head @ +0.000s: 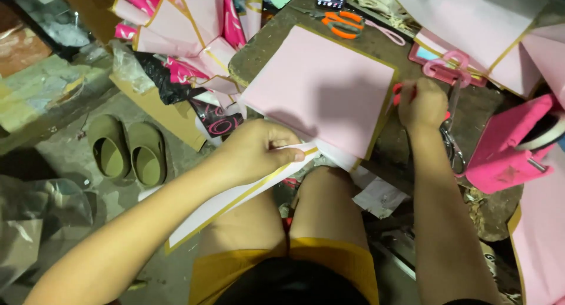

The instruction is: Folding and stapling pink and white paper sheets to create decorative wrappers for flower bouquets.

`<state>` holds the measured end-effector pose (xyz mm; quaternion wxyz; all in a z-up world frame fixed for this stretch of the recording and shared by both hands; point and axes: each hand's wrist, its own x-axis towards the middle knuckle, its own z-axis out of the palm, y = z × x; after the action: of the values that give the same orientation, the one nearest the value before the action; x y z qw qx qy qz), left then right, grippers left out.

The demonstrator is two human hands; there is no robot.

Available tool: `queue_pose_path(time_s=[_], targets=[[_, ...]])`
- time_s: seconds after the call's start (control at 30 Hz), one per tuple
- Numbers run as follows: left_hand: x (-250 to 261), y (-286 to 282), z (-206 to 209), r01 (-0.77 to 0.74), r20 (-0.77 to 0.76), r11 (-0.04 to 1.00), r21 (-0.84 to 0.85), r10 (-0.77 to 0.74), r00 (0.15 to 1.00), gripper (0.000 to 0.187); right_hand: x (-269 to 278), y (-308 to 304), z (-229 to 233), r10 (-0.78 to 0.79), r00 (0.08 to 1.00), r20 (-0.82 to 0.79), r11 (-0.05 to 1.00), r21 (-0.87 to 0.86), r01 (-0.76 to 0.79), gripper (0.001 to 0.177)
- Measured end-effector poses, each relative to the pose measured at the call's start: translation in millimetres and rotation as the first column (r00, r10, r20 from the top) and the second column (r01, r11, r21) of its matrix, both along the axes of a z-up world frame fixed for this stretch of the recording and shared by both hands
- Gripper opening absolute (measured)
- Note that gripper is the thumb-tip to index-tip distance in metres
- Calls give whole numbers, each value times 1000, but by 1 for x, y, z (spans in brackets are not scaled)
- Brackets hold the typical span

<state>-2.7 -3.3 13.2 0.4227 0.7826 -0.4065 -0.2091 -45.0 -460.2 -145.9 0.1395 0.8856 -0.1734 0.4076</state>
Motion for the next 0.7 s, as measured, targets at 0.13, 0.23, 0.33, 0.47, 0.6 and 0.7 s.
queue_pose_path(time_s=[0.13, 0.23, 0.33, 0.47, 0.6, 0.7], targets=[[-3, -3, 25, 11, 76, 998, 61, -16, 997, 30, -31, 137, 107, 335, 940, 65, 832, 448, -327, 25], [-6, -8, 30, 38, 113, 991, 127, -52, 992, 44, -66, 218, 166, 596, 803, -1, 524, 758, -388, 35], [-13, -14, 34, 74, 148, 982, 172, -100, 984, 44, -78, 242, 162, 766, 641, 55, 353, 797, -490, 43], [-21, -16, 45, 82, 236, 977, 197, -128, 963, 42, -78, 248, 160, 819, 559, 130, 334, 684, -648, 40], [-21, -16, 43, 64, 252, 971, 232, -123, 960, 44, -75, 243, 147, 830, 549, 97, 376, 630, -680, 41], [-21, -15, 41, 93, 280, 973, 209, -151, 948, 45, -72, 240, 140, 833, 551, 48, 442, 541, -715, 35]])
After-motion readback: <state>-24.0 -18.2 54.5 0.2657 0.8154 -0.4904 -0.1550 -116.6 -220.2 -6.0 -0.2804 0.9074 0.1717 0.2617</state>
